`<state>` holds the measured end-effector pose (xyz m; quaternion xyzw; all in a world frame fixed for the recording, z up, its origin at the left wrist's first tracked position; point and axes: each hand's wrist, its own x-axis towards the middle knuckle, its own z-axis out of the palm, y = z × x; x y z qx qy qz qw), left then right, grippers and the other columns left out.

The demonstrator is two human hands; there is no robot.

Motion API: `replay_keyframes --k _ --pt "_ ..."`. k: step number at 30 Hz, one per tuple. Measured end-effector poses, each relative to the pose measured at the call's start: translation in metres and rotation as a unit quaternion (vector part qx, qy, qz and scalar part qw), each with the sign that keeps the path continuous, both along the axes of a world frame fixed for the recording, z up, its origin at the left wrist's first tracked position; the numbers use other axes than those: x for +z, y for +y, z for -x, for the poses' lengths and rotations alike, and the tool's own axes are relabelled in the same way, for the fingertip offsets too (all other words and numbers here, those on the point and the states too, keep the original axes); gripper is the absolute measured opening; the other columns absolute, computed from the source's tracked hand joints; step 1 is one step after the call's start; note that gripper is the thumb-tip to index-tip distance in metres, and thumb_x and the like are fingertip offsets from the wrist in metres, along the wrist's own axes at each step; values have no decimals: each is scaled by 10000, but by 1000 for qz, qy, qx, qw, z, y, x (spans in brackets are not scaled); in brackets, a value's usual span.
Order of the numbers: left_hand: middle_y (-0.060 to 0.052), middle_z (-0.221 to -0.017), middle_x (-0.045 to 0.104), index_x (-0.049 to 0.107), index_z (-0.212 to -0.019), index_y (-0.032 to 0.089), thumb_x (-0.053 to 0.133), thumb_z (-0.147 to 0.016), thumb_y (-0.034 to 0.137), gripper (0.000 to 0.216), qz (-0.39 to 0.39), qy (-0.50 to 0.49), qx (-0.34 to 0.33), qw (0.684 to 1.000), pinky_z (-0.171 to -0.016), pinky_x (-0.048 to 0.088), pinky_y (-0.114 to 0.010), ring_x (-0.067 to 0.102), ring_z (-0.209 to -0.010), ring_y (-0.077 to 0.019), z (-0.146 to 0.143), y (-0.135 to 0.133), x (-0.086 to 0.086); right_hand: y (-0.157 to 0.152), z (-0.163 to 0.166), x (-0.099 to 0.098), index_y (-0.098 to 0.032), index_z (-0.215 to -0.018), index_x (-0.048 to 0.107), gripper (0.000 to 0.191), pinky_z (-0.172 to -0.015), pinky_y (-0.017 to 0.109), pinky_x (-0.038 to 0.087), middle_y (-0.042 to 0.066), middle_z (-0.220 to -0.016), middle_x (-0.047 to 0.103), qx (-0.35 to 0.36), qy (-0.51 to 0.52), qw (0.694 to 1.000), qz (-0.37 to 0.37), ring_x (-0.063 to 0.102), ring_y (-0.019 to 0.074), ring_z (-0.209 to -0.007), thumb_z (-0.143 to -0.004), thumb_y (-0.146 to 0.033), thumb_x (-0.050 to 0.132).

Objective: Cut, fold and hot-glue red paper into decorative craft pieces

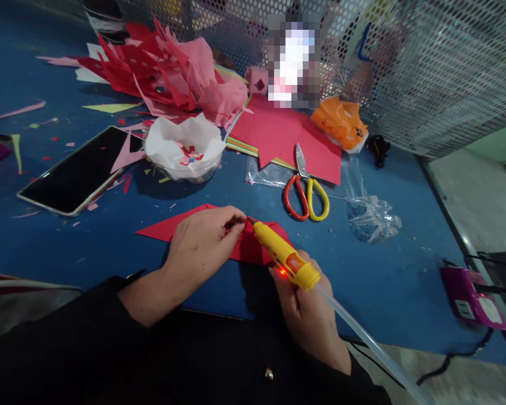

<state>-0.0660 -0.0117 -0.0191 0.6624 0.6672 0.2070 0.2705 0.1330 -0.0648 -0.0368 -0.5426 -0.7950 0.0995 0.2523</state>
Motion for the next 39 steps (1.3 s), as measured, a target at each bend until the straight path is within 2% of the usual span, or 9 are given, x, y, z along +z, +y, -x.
replay_keyframes --k 9,39 --pt "29 -769 713 741 -1027 292 561 -911 298 214 -3 -5 4 1000 -608 345 -286 587 -665 -163 1 -1 1 0 1 0 -179 -928 598 317 -607 324 368 46 -796 584 -3 -15 1000 -12 508 190 -670 -1057 -360 373" --pt "19 -792 731 736 -1045 285 554 -914 342 231 1 -8 5 1000 -603 350 -290 596 -675 -169 0 -2 0 0 -1 1 -187 -882 592 365 -595 320 384 42 -772 592 -5 -63 997 -46 513 182 -642 -1062 -392 351"
